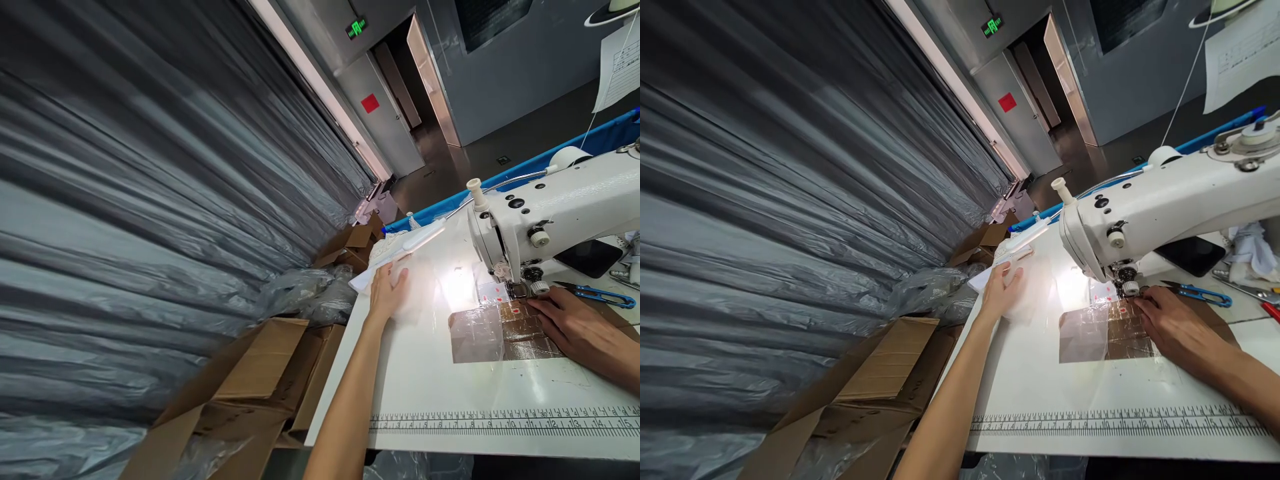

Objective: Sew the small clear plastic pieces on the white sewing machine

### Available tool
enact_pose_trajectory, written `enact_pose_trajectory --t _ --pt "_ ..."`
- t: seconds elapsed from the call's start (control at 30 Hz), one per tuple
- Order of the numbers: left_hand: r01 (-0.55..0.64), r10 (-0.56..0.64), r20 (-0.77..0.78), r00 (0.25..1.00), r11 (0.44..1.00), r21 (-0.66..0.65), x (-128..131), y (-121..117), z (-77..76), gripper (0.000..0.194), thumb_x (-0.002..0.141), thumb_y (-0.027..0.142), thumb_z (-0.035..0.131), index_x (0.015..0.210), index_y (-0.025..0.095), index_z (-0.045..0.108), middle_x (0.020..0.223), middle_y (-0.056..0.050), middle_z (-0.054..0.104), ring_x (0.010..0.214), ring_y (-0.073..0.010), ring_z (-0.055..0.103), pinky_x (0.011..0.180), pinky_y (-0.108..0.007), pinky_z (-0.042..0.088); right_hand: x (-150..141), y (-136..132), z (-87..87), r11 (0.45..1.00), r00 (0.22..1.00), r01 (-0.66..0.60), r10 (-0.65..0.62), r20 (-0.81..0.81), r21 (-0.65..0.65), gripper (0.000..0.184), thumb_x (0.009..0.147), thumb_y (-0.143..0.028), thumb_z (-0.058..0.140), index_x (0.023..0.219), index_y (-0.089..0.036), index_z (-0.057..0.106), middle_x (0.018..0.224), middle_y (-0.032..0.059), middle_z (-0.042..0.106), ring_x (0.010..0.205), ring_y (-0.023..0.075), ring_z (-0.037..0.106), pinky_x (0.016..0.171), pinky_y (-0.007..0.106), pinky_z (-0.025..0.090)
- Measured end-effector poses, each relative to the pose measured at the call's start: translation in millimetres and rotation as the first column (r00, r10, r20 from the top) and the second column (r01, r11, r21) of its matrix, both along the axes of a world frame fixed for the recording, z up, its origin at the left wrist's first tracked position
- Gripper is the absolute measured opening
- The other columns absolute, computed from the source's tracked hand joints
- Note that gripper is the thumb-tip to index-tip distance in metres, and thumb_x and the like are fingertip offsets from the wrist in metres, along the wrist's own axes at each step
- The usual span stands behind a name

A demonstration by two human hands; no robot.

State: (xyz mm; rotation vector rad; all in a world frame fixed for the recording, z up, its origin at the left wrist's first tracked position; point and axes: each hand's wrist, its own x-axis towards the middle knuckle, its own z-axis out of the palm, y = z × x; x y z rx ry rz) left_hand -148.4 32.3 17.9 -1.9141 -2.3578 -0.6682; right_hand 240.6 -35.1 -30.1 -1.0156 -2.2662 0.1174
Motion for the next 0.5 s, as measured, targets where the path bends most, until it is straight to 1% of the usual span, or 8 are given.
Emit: enact_pose_trajectory --t 0.07,0.13,0.23,0.3,0.37,0.43,0.5 --pt "0.027 -0.029 -0.020 0.999 0.998 -0.055 14 1 -9.0 0.053 0.089 0.053 0.053 0.129 0.018 0.053 0.133 -0.016 0.057 0.124 -0.0302 0.054 0.101 -0.042 0.044 0 0 0.6 1.000 1.000 -0.001 0.001 -0.010 0.013 0.034 0.096 -0.023 0.035 0.105 -0.018 0.067 0.093 0.0120 0.064 0.083 0.0226 0.066 0.071 0.036 0.059" --pt "0.052 -0.058 -0.052 0.997 0.993 -0.111 29 0 -18.3 0.059 0.086 0.054 0.058 0.132 0.018 0.053 0.137 -0.017 0.055 0.128 -0.0342 0.050 0.106 -0.048 0.039 0 -1 2.0 1.000 1.000 -0.005 0.005 -0.021 0.009 0.034 0.097 -0.024 0.034 0.104 -0.017 0.067 0.091 0.0118 0.063 0.079 0.0222 0.065 0.069 0.036 0.059" --pt "0.069 -0.087 -0.105 0.991 0.984 -0.164 49 -5 -26.5 0.057 0.088 0.050 0.055 0.135 0.018 0.052 0.144 -0.018 0.048 0.134 -0.0370 0.043 0.109 -0.055 0.033 -1 -1 4.0 1.000 0.999 -0.010 0.010 -0.041 -0.005 0.035 0.097 -0.025 0.034 0.102 -0.018 0.067 0.090 0.0115 0.063 0.076 0.0220 0.065 0.066 0.037 0.059" --pt "0.070 -0.096 -0.130 0.987 0.979 -0.190 56 -10 -27.3 0.055 0.091 0.046 0.051 0.137 0.017 0.051 0.146 -0.019 0.045 0.136 -0.0365 0.040 0.110 -0.055 0.032 -1 -1 5.6 1.000 1.000 -0.006 0.005 -0.031 -0.018 0.035 0.098 -0.025 0.033 0.104 -0.018 0.067 0.091 0.0112 0.063 0.078 0.0221 0.065 0.069 0.037 0.060" --pt "0.065 -0.097 -0.145 0.985 0.974 -0.216 58 -15 -25.9 0.054 0.092 0.044 0.048 0.139 0.016 0.049 0.148 -0.019 0.043 0.136 -0.0368 0.040 0.111 -0.056 0.031 -1 -2 7.9 0.999 1.000 0.001 -0.001 -0.007 -0.035 0.035 0.099 -0.025 0.032 0.107 -0.018 0.066 0.092 0.0109 0.063 0.080 0.0214 0.065 0.072 0.036 0.060" --pt "0.054 -0.092 -0.146 0.985 0.968 -0.244 55 -21 -24.1 0.055 0.093 0.044 0.047 0.140 0.015 0.048 0.149 -0.021 0.041 0.136 -0.0385 0.038 0.111 -0.058 0.030 -1 -3 10.9 0.998 1.000 0.008 -0.007 0.023 -0.065 0.036 0.099 -0.024 0.032 0.107 -0.017 0.066 0.094 0.0116 0.062 0.081 0.0212 0.065 0.075 0.037 0.059" --pt "0.031 -0.073 -0.157 0.985 0.967 -0.254 50 -26 -22.3 0.059 0.093 0.046 0.048 0.142 0.013 0.045 0.151 -0.023 0.037 0.138 -0.0411 0.035 0.111 -0.062 0.026 0 -3 13.6 0.996 0.999 0.002 0.003 0.052 -0.094 0.035 0.098 -0.022 0.033 0.103 -0.016 0.067 0.093 0.0124 0.062 0.084 0.0223 0.065 0.077 0.037 0.059"
